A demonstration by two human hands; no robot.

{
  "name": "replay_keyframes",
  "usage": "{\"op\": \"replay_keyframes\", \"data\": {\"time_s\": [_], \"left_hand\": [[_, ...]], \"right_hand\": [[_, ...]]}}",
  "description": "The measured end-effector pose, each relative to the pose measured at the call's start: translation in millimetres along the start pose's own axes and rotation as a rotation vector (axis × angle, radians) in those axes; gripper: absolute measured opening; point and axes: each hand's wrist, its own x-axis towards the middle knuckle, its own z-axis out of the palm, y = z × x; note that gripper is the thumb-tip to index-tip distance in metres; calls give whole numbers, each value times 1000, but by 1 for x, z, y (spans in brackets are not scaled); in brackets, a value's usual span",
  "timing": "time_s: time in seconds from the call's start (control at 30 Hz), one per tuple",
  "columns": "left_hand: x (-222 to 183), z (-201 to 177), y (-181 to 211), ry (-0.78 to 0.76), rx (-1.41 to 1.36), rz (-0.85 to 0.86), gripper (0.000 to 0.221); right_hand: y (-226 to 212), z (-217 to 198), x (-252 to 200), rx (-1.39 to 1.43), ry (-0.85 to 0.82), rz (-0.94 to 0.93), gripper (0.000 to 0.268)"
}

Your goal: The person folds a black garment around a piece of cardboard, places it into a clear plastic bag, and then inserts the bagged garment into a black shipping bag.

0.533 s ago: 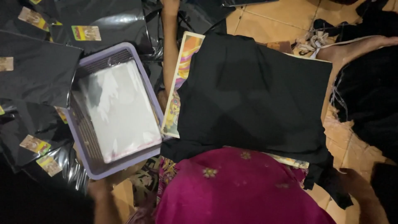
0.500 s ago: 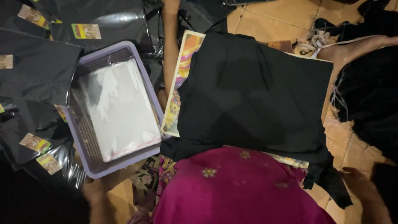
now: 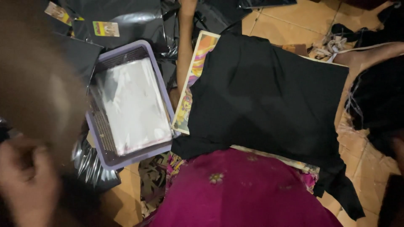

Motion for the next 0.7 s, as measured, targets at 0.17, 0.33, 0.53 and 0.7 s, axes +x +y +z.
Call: {"op": "replay_keyframes", "data": {"time_s": [0.17, 0.33, 0.53, 0.7], "left_hand": [[38, 92, 115, 121, -947, -315, 20], [59, 177, 172, -195, -1277, -228, 5], [28, 253, 238, -321, -1275, -427, 20], [-16, 322, 246, -591, -1419, -417, 32]], "right_hand": [[-354, 79, 3, -317, -77, 174, 45], [-365, 158, 1, 517, -414, -28, 91], [-381, 212, -43, 1181, -375, -87, 83], [-423, 214, -34, 1078, 181, 286, 30]]}}
